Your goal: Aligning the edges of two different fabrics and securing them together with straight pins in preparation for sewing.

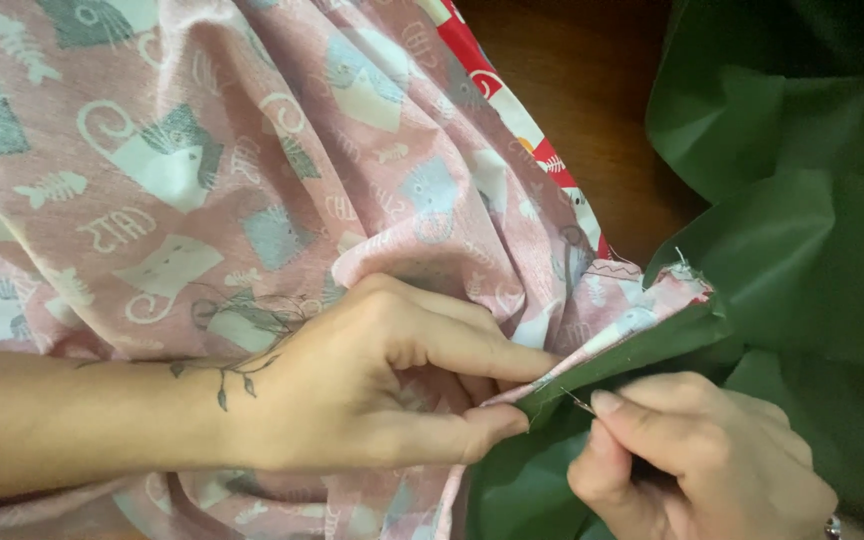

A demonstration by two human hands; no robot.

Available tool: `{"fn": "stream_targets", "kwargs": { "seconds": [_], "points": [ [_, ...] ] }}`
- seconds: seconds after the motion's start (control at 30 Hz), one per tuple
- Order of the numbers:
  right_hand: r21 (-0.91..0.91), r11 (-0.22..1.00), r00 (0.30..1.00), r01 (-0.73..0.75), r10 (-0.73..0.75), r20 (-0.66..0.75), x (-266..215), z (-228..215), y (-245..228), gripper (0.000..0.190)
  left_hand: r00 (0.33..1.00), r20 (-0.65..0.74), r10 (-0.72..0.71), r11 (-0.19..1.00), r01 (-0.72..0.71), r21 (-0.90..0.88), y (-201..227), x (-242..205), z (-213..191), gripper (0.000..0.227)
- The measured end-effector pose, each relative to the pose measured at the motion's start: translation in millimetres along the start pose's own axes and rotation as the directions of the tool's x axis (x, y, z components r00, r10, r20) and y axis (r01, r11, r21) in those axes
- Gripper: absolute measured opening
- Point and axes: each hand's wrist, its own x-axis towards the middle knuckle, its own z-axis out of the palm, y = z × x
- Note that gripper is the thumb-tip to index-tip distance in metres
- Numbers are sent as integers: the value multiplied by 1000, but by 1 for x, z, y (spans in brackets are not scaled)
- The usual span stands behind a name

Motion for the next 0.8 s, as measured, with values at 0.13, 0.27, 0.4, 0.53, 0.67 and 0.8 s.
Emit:
{"fn": "stream_targets", "kwargs": {
  "seconds": [0.13, 0.27, 0.4, 0.53, 0.67, 0.8],
  "points": [
    [-71, 997, 1000, -20, 19, -6, -4, 1, 2, 7, 998, 16, -60, 996, 60, -63, 0, -1, -1, 31],
    [-64, 998, 999, 9, -12, -36, 0, 2, -2, 3, 999, 9, -47, 997, 48, -64, -2, -1, 0, 31],
    [-96, 995, 1000, 4, -6, -21, -4, 2, -1, 2, 999, 1, -42, 996, 42, -74, -1, -1, 2, 30],
    [-12, 978, 973, -206, 206, 107, -25, -5, 12, 13, 1000, 5, -18, 999, 18, -34, -3, 0, 3, 28],
    [311, 916, 966, -254, 256, 34, -27, -11, 21, 21, 999, -4, 35, 996, -34, 80, -4, 0, 3, 26],
    [123, 950, 954, -285, 294, -60, 0, -5, -11, 16, 999, 15, -32, 999, 32, -25, 0, 2, 3, 27]
  ]
}}
